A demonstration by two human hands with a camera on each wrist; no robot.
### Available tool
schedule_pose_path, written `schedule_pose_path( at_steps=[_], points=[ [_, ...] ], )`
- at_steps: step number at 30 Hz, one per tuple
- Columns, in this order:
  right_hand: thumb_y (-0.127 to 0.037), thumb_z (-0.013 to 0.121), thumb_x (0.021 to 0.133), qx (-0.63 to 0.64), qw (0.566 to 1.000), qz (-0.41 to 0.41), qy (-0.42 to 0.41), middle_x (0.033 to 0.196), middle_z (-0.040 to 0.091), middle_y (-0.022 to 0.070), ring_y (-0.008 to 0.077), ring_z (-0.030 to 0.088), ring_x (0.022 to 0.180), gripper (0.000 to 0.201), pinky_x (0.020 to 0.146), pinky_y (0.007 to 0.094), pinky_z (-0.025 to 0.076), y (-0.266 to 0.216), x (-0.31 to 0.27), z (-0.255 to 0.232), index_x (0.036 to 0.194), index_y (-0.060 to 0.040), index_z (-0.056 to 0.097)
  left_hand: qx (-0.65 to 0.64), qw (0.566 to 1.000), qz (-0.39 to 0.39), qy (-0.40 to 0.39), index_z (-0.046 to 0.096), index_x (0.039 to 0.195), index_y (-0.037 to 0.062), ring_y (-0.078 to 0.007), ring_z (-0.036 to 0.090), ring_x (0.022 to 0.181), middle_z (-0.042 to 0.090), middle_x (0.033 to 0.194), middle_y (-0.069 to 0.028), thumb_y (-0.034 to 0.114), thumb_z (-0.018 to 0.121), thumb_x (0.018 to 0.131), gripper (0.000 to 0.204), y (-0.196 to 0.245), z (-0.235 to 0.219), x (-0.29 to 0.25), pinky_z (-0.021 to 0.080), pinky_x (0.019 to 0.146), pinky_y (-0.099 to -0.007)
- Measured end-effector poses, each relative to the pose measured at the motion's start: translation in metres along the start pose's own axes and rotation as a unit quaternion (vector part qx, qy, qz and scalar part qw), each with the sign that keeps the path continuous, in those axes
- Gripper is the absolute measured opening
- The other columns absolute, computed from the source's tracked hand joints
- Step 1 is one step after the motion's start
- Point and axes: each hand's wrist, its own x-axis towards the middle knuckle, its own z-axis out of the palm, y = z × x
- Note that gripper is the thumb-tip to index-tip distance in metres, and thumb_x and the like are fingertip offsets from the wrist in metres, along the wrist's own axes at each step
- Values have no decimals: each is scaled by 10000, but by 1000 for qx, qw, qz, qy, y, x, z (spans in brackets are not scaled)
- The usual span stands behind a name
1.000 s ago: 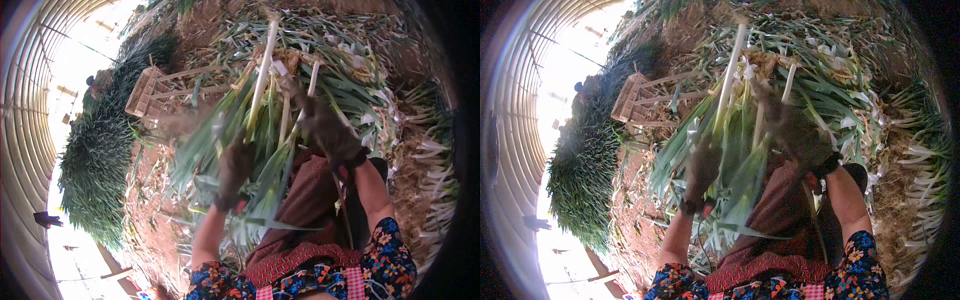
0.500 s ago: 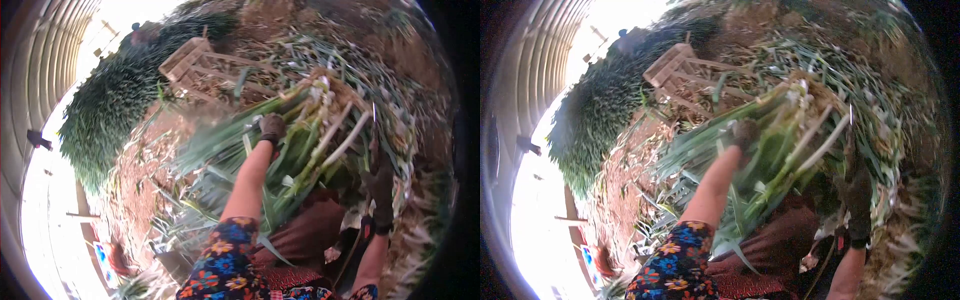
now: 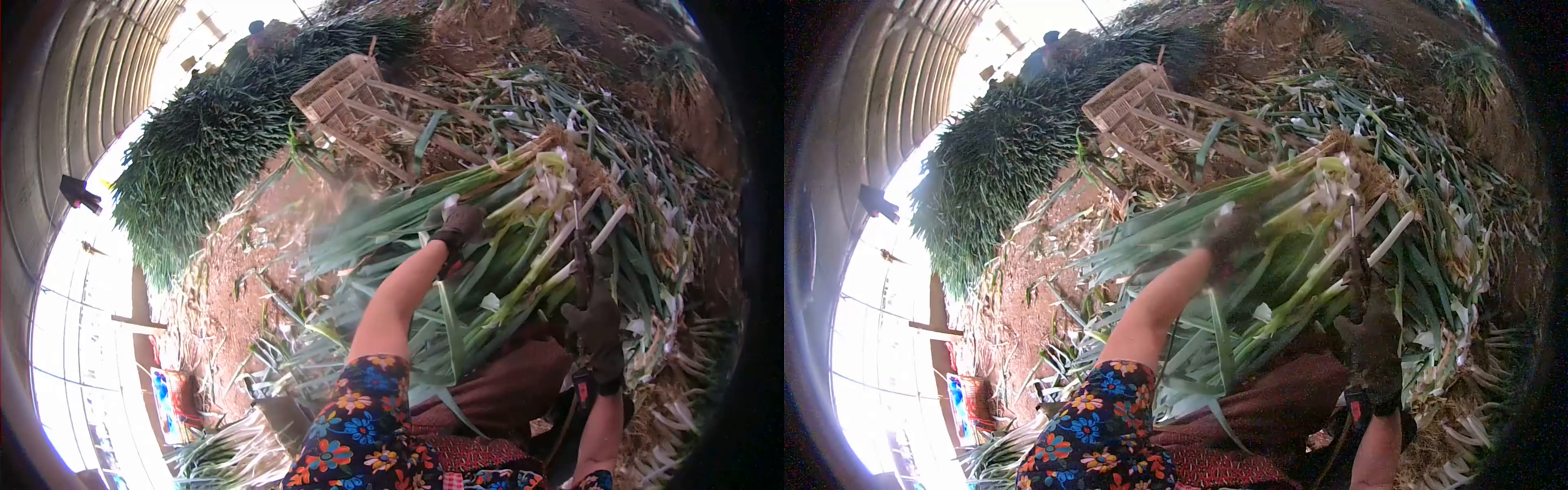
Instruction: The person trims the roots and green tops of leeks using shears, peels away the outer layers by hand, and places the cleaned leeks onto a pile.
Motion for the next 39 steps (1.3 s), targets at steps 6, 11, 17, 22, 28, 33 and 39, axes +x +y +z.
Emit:
schedule_pose_path(
  at_steps=[6, 11, 17, 22, 28, 33, 39],
  points=[
    [-237, 738, 731, 67, 991, -109, -28, 1268, 586, 232, 403, 574, 1146, 839, 981, 407, 459, -36, -25, 5, 1472, -73, 379, -271, 960, 71, -17, 624, 1220, 52, -358, 660, 1008, 680, 1120, -192, 557, 811, 673, 767, -35, 30, -77, 520, 890, -428],
    [-285, 713, 761, 40, 992, -28, -119, 1175, 608, 251, 403, 597, 1089, 781, 930, 440, 471, -31, -48, 14, 1433, -25, 411, -364, 920, 26, -140, 656, 1133, 1, -280, 678, 902, 708, 996, -151, 328, 851, 710, 569, -50, 22, -129, 536, 817, -408],
    [-329, 698, 766, -77, 981, -90, -154, 1006, 643, 276, 431, 636, 953, 728, 843, 488, 494, -86, -118, 33, 1351, 26, 448, -125, 991, 33, -22, 682, 979, 29, -332, 666, 764, 680, 869, -171, 332, 713, 801, 353, -2, -8, -164, 530, 719, -461],
    [-362, 700, 761, -67, 979, -37, -190, 924, 660, 267, 451, 649, 891, 633, 787, 530, 502, -86, -135, 65, 1225, 20, 501, -68, 997, 14, 19, 680, 914, 36, -405, 668, 800, 679, 840, -214, 339, 681, 812, 319, 47, -39, -188, 534, 720, -479],
    [-374, 714, 744, -54, 969, -56, -233, 909, 663, 254, 458, 649, 865, 575, 765, 533, 508, -106, -147, 52, 1130, 3, 518, -80, 994, 23, 63, 630, 932, 31, -443, 631, 781, 654, 828, -234, 312, 699, 782, 326, 32, -11, -199, 489, 683, -525],
    [-343, 702, 745, -80, 988, -49, -122, 897, 656, 257, 453, 650, 863, 537, 756, 527, 505, -70, -119, 99, 1111, 2, 513, -66, 994, 10, 85, 629, 917, 44, -442, 651, 776, 664, 798, -222, 324, 717, 766, 330, 31, -19, -215, 508, 692, -520],
    [-317, 694, 727, -22, 980, -53, -189, 895, 664, 249, 434, 656, 855, 497, 764, 518, 510, -86, -107, 73, 1082, -8, 533, -74, 995, -63, -1, 662, 959, 50, -424, 676, 767, 687, 799, -221, 335, 708, 772, 345, 41, -36, -244, 521, 685, -518]
  ],
)
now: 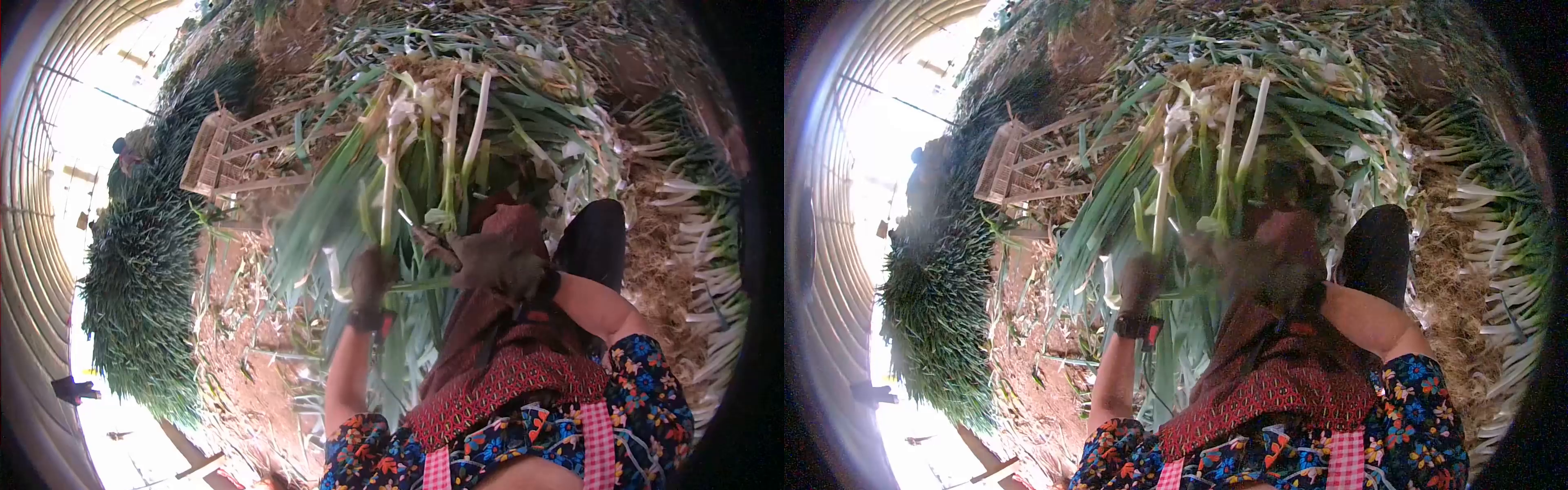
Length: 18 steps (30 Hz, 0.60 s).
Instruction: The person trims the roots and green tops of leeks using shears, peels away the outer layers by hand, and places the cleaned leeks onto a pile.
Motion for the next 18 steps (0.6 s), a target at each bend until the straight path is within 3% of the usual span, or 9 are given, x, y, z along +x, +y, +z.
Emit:
schedule_pose_path(
  at_steps=[2, 4, 7, 12, 14, 16, 17, 18],
  points=[
    [-317, 695, 720, 65, 995, -39, 61, 898, 669, 249, 426, 662, 859, 491, 770, 514, 514, 0, 9, -2, 1065, -4, 541, 22, 1000, -4, -15, 673, 976, 46, -417, 679, 779, 689, 814, -229, 339, 693, 781, 353, -3, 2, -6, 518, 683, -520],
    [-317, 700, 710, 112, 986, -65, 108, 906, 672, 250, 419, 668, 870, 498, 775, 511, 520, 5, 26, -1, 1059, 4, 548, -36, 998, -39, -14, 677, 964, 55, -418, 677, 775, 687, 814, -227, 344, 682, 788, 338, 9, -6, -20, 517, 680, -518],
    [-312, 711, 692, 5, 990, -78, 119, 923, 677, 252, 412, 675, 894, 533, 782, 507, 529, 12, 49, 2, 1080, 16, 550, -81, 995, -57, -24, 668, 933, 65, -421, 674, 770, 684, 818, -224, 350, 675, 797, 317, 8, -8, -29, 511, 671, -520],
    [-296, 702, 694, -40, 997, 40, 46, 944, 684, 252, 413, 680, 914, 527, 787, 496, 540, 3, 81, -22, 1092, 24, 568, -103, 993, -38, -32, 643, 887, 58, -432, 659, 744, 673, 801, -222, 343, 679, 808, 298, -5, 3, -32, 496, 649, -527],
    [-288, 689, 707, -99, 993, 37, 58, 953, 686, 251, 413, 681, 919, 496, 794, 494, 539, 13, 103, -19, 1080, 19, 580, -140, 987, -59, -42, 638, 883, 54, -435, 652, 732, 670, 791, -221, 339, 682, 811, 297, -7, 6, -33, 489, 639, -523],
    [-280, 678, 715, -123, 989, 46, 68, 960, 687, 250, 413, 680, 924, 466, 805, 491, 537, 19, 120, -18, 1065, 15, 590, -127, 991, -34, -24, 633, 877, 49, -435, 648, 725, 667, 782, -217, 336, 684, 815, 298, -12, 9, -34, 487, 638, -509],
    [-280, 639, 761, -140, 987, 21, 79, 924, 681, 244, 399, 677, 872, 467, 763, 485, 537, 25, 127, -15, 1131, -6, 561, -121, 992, -21, -14, 630, 874, 46, -435, 645, 721, 666, 778, -216, 334, 684, 818, 299, -14, 10, -32, 486, 637, -502],
    [-279, 600, 806, -157, 983, -2, 90, 888, 676, 237, 385, 674, 821, 471, 722, 480, 537, 32, 136, -11, 1197, -27, 531, -116, 992, -37, -24, 645, 868, 45, -358, 635, 696, 666, 760, -181, 311, 695, 823, 274, -10, 7, -31, 484, 634, -461]
  ],
)
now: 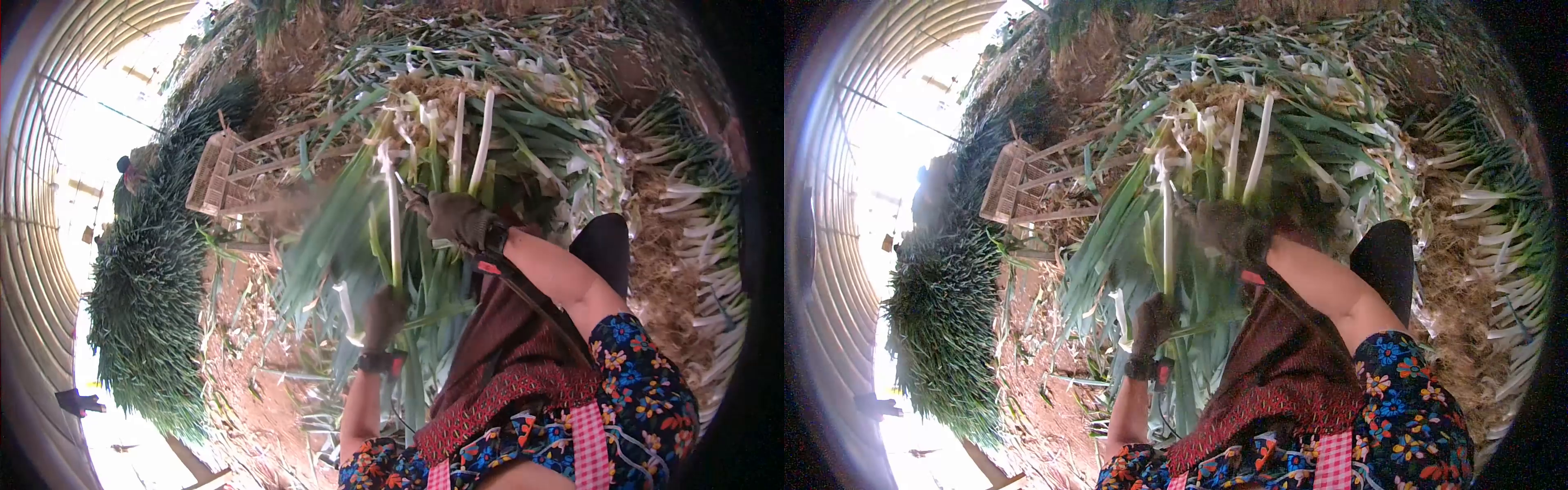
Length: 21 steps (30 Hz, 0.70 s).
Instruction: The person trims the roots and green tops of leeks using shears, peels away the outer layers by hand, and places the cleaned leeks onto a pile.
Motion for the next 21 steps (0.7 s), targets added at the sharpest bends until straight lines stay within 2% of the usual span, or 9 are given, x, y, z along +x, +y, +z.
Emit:
schedule_pose_path(
  at_steps=[2, 5, 6, 10, 12, 14, 15, 19, 21],
  points=[
    [-302, 486, 941, -20, 996, -73, 50, 781, 661, 220, 348, 666, 670, 506, 601, 471, 541, 9, 5, 12, 1396, -85, 447, 9, 999, -35, -15, 674, 857, 44, -204, 614, 645, 667, 724, -111, 265, 715, 834, 226, 6, -4, 0, 481, 626, -380],
    [-397, 425, 1004, 51, 992, -62, 98, 791, 669, 221, 361, 670, 670, 513, 635, 484, 546, 4, -5, 10, 1419, -99, 467, -159, 985, -42, -59, 661, 932, 27, -370, 678, 745, 675, 793, -213, 311, 699, 821, 307, -20, 5, 6, 498, 663, -461],
    [-438, 417, 1009, 83, 990, -44, 101, 819, 674, 224, 370, 674, 701, 529, 673, 489, 545, -1, -11, 0, 1406, -96, 482, -148, 987, -37, -55, 664, 938, 27, -347, 678, 738, 674, 789, -206, 306, 698, 824, 303, -12, -1, 5, 498, 660, -448],
    [-402, 614, 815, 195, 980, 19, -32, 969, 683, 243, 391, 676, 876, 608, 805, 472, 523, 3, -30, -38, 1280, -17, 534, -205, 977, -37, -36, 672, 931, 27, -242, 655, 694, 676, 767, -150, 265, 681, 851, 251, 37, -41, -3, 491, 634, -387],
    [-326, 715, 736, 216, 975, -3, 44, 1010, 683, 227, 376, 669, 894, 648, 809, 453, 516, -16, -59, -68, 1257, 17, 539, -259, 964, -50, -35, 675, 917, 32, -190, 629, 673, 677, 759, -108, 232, 663, 873, 206, 48, -51, 9, 480, 614, -356],
    [-301, 709, 760, 226, 948, -42, 220, 1014, 678, 180, 332, 656, 849, 673, 780, 428, 514, -56, -105, -103, 1320, 12, 508, -290, 954, -65, -47, 679, 909, 40, -143, 600, 663, 676, 757, -64, 197, 640, 897, 162, 51, -55, 27, 466, 596, -326],
    [-285, 708, 769, 242, 931, -49, 269, 1008, 672, 155, 305, 646, 827, 684, 762, 411, 512, -61, -114, -110, 1349, 9, 493, -244, 969, -13, -48, 656, 922, 25, -142, 573, 646, 661, 756, -55, 215, 630, 906, 192, 61, -59, 33, 456, 590, -329],
    [-195, 717, 786, 422, 892, 38, 157, 925, 616, 39, 161, 583, 738, 729, 667, 308, 495, 55, -117, -85, 1431, -15, 429, -121, 980, 148, -51, 620, 959, -5, -281, 604, 663, 634, 760, -150, 292, 636, 891, 305, 96, -40, 88, 466, 614, -416],
    [-123, 731, 780, 521, 841, 59, 133, 807, 572, -7, 83, 557, 694, 676, 605, 242, 472, 82, -123, -84, 1392, -32, 459, -78, 975, 208, -22, 606, 970, -17, -359, 607, 687, 623, 782, -193, 314, 633, 887, 343, 105, -20, 128, 467, 630, -458]
  ],
)
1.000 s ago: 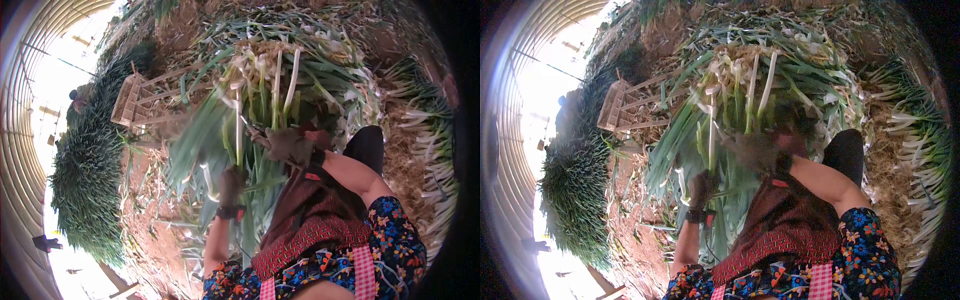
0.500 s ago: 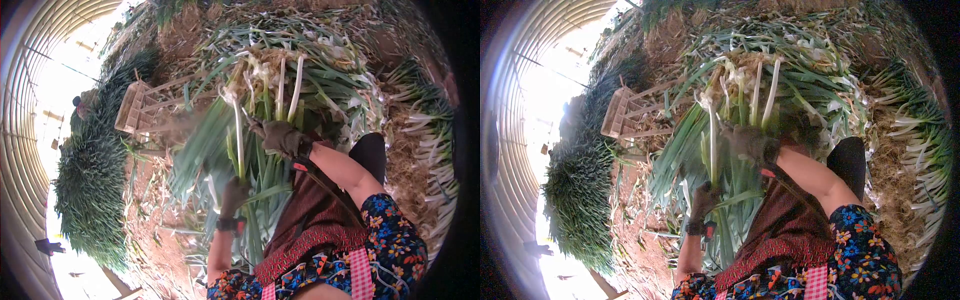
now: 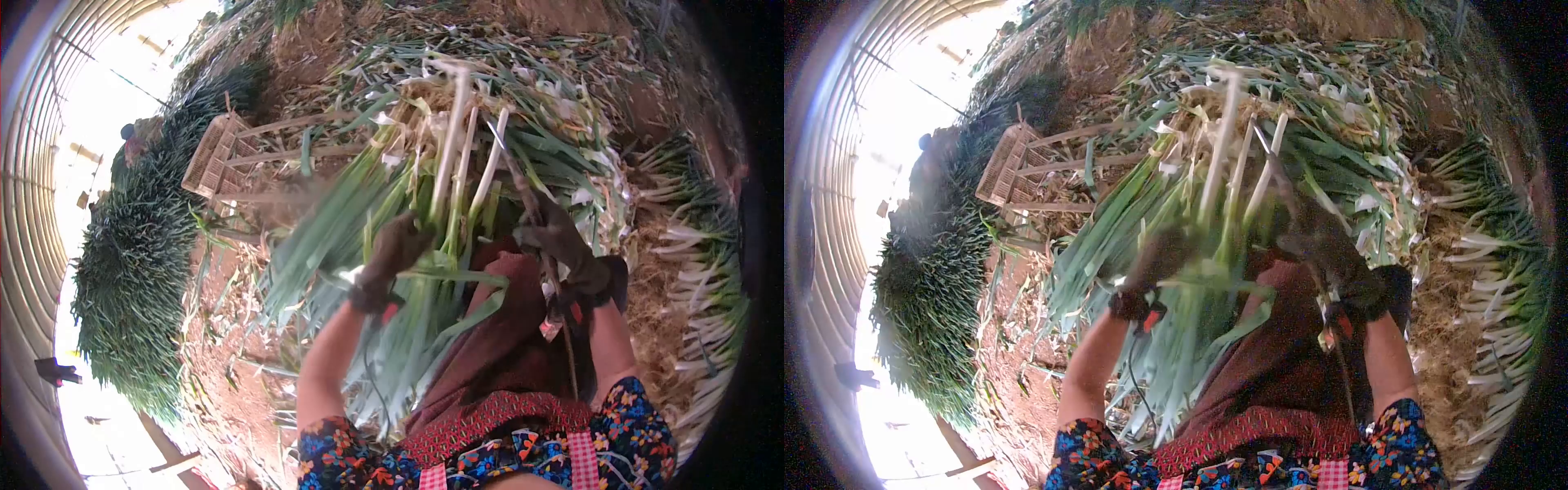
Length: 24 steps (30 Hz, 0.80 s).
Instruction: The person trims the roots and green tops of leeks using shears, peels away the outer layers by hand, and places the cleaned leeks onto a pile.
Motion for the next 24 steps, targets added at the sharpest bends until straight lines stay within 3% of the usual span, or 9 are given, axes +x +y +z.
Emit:
schedule_pose_path(
  at_steps=[2, 6, 9, 10, 13, 14, 16, 19, 24],
  points=[
    [-138, 744, 774, -33, 999, 23, 10, 796, 575, -3, 89, 561, 686, 671, 599, 251, 474, 30, -2, -24, 1378, -36, 469, 29, 998, -18, 59, 612, 972, -13, -398, 604, 710, 630, 821, -213, 309, 630, 889, 333, -83, 21, 54, 471, 654, -478],
    [-183, 778, 756, 90, 989, 116, 31, 805, 580, -4, 99, 562, 681, 710, 609, 269, 483, 57, -9, -44, 1379, -49, 465, 257, 951, 20, 172, 631, 1040, 47, -375, 669, 817, 674, 868, -210, 398, 653, 850, 399, -147, -31, 114, 527, 737, -498],
    [-109, 796, 746, 0, 985, 167, 34, 884, 573, -6, 122, 544, 793, 442, 699, 302, 500, 52, -9, -47, 1129, -64, 580, 393, 909, -74, 118, 639, 1097, 39, -385, 678, 907, 681, 977, -256, 375, 692, 797, 454, -179, -46, 147, 523, 815, -515],
    [-127, 809, 738, 53, 988, 123, 74, 896, 572, -5, 129, 544, 834, 468, 741, 288, 487, 28, -6, -30, 1142, -52, 584, 448, 883, -111, 81, 640, 1115, 38, -390, 677, 935, 681, 1013, -266, 367, 701, 784, 471, -178, -49, 155, 520, 837, -520],
    [-130, 815, 731, 5, 985, 168, 27, 928, 577, 2, 144, 543, 876, 538, 789, 296, 471, 50, -2, -38, 1199, -45, 564, 345, 928, -135, -32, 622, 1186, 36, -422, 659, 994, 661, 1102, -293, 376, 711, 773, 542, -183, -57, 172, 529, 861, -492],
    [-211, 813, 728, -45, 985, 167, 7, 897, 555, -24, 107, 539, 781, 767, 711, 280, 482, 49, 2, -38, 1402, -49, 485, 327, 933, -139, -53, 633, 1167, 39, -409, 662, 977, 668, 1084, -277, 379, 712, 774, 526, -190, -60, 176, 529, 851, -487],
    [-204, 810, 726, -30, 989, 142, 1, 964, 567, -14, 92, 535, 807, 833, 727, 270, 479, 49, 6, -37, 1455, -60, 436, 304, 939, -140, -73, 654, 1129, 46, -383, 669, 942, 682, 1046, -245, 386, 714, 776, 494, -209, -64, 181, 528, 832, -476],
    [-194, 801, 721, 41, 990, 134, -14, 1086, 575, 10, 100, 537, 894, 887, 793, 271, 473, 36, 9, -28, 1500, -77, 394, 292, 945, -132, -61, 685, 1072, 56, -344, 680, 890, 703, 989, -197, 395, 717, 779, 450, -236, -65, 179, 527, 803, -460],
    [-152, 799, 726, -16, 993, 102, -51, 1445, 491, 113, 227, 460, 1310, 823, 1115, 366, 334, 28, 11, -18, 1450, -45, 425, 292, 951, -100, 27, 731, 987, 74, -303, 699, 818, 727, 898, -158, 422, 737, 762, 415, -287, -62, 163, 527, 750, -440]
  ],
)
